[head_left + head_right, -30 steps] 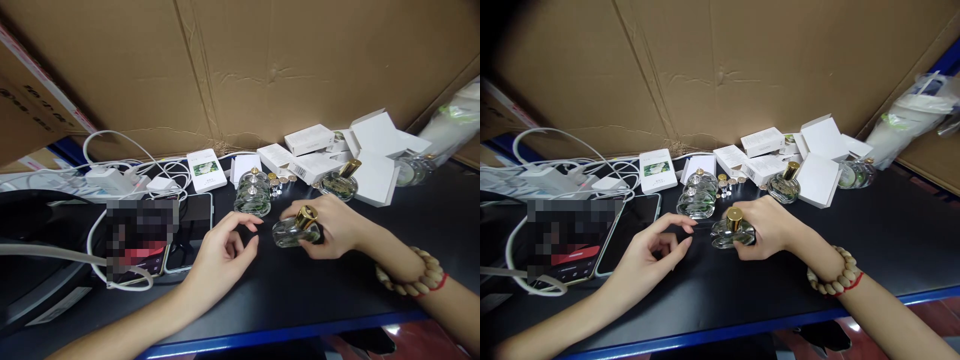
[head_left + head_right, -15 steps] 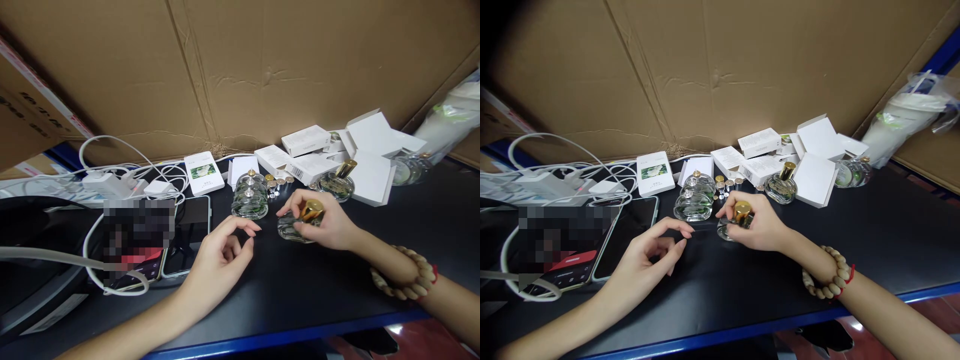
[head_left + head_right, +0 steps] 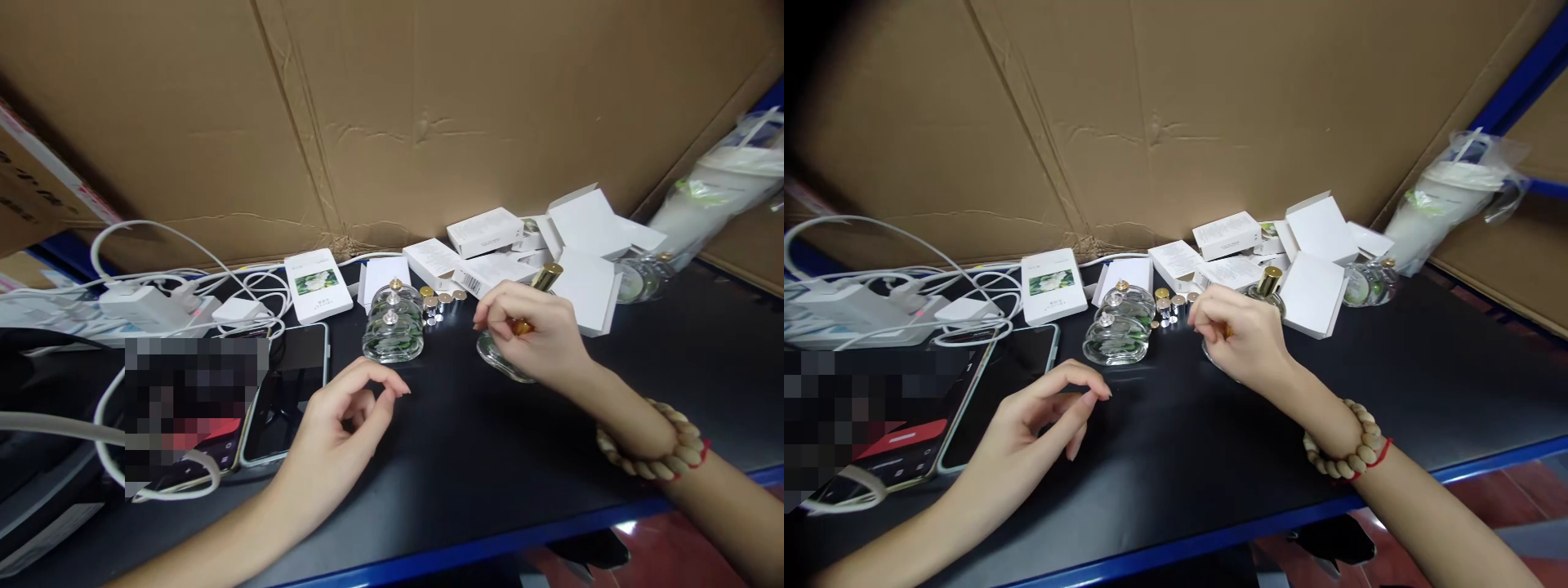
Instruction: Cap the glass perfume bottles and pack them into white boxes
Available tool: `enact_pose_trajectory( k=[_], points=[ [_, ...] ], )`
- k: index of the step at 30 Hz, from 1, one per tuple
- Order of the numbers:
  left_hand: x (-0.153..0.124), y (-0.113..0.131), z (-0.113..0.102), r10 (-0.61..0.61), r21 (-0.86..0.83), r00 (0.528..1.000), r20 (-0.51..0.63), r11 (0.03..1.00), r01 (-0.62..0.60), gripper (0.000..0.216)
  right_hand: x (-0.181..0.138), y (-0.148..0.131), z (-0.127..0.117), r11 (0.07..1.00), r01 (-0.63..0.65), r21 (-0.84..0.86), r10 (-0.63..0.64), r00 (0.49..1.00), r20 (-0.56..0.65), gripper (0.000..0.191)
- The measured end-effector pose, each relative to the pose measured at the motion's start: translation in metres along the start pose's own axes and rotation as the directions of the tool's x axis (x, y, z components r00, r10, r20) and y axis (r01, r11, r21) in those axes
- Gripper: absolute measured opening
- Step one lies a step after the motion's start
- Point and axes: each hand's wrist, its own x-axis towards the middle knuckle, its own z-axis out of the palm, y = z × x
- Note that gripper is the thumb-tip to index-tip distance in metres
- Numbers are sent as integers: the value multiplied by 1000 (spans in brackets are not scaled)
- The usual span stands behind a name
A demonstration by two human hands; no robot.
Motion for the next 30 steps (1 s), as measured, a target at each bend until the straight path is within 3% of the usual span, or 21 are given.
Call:
enact_pose_trajectory(
  k=[5,13,16,21,26,30],
  points=[
    [0,1,0,-16,-56,1000,16,998,17,18,-1,11,-4,998,-64,-8,63,996,-66,28],
    [-2,0,0,-14,-87,999,35,996,17,17,0,23,-10,926,-31,-375,10,998,-58,25],
    [-3,0,-1,-13,-82,999,40,997,16,18,1,28,-11,907,-31,-420,-26,991,-130,26],
    [-2,3,-1,-14,-75,998,53,997,18,19,2,35,-10,862,-142,-487,12,965,-260,22],
    [-2,3,-1,-16,-78,998,55,997,20,19,3,39,-9,866,-270,-421,90,913,-399,15],
    [-3,2,-1,-21,-80,998,61,996,26,20,6,43,-7,910,-369,-190,272,875,-400,24]
  ],
)
